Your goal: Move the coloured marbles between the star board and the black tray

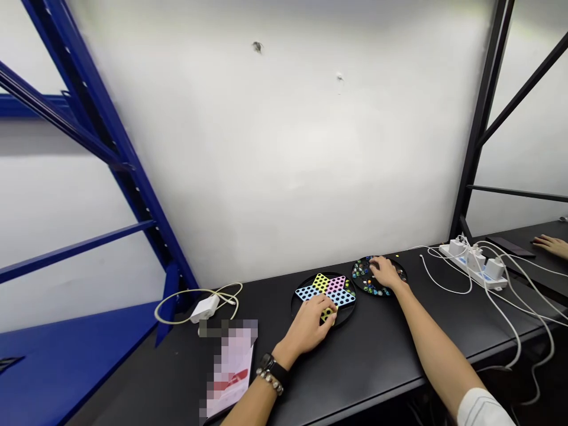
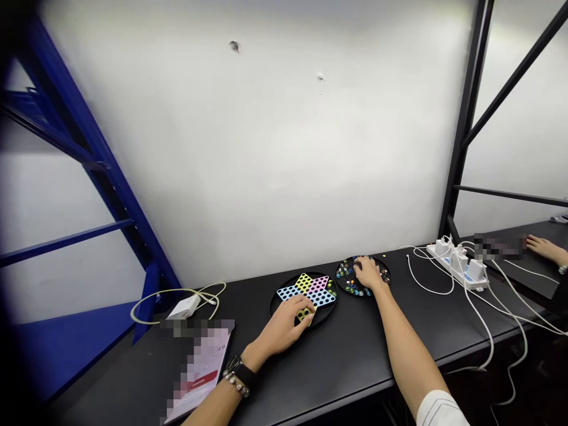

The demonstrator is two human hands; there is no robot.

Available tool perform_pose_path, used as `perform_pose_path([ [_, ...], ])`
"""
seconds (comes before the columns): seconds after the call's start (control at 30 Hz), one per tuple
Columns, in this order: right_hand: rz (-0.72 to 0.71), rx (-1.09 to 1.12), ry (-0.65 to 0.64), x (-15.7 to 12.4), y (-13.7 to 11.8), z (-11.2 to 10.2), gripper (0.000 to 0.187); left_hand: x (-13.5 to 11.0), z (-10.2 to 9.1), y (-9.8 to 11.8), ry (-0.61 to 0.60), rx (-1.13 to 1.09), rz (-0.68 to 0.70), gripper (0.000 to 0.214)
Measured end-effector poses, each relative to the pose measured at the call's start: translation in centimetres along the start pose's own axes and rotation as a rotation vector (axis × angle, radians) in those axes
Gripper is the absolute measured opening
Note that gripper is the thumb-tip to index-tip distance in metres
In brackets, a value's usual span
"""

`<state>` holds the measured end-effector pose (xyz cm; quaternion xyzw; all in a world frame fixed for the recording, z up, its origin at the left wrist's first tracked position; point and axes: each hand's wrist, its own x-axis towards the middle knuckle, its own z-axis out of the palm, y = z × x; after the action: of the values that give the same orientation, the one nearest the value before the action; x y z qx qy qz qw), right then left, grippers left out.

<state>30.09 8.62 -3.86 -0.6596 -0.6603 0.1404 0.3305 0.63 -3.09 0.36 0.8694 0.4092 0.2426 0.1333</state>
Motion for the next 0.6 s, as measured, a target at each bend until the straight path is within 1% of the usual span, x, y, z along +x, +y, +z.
perform_pose_path([
  [0.1, -0.063, -0.129, -0.108, -0.1, 0.3, 1.4, 0.036, 0.0, -0.1, 0.1, 0.0, 0.004, -0.005, 0.017],
  [0.23, -0.136, -0.093, -0.154, 0.4, 0.9, 2.1, 0.034, -0.1, -0.2, 0.3, -0.007, 0.011, -0.011, 0.015],
  [0.3, -0.16, -0.071, -0.15, 0.6, 1.1, 2.1, 0.03, 0.0, -0.2, 0.4, -0.003, 0.013, -0.011, 0.014],
  [0.4, -0.159, -0.061, -0.129, 0.7, 1.3, 2.1, 0.024, 0.0, -0.2, 0.3, 0.002, 0.014, -0.005, 0.015],
  [0.53, -0.129, -0.029, -0.11, 0.5, 1.1, 2.3, 0.023, 0.0, -0.1, 0.2, -0.005, 0.008, -0.007, 0.016],
  [0.6, -0.109, 0.003, -0.094, 0.5, 0.8, 2.0, 0.025, 0.0, -0.1, 0.2, -0.003, 0.0, -0.009, 0.015],
])
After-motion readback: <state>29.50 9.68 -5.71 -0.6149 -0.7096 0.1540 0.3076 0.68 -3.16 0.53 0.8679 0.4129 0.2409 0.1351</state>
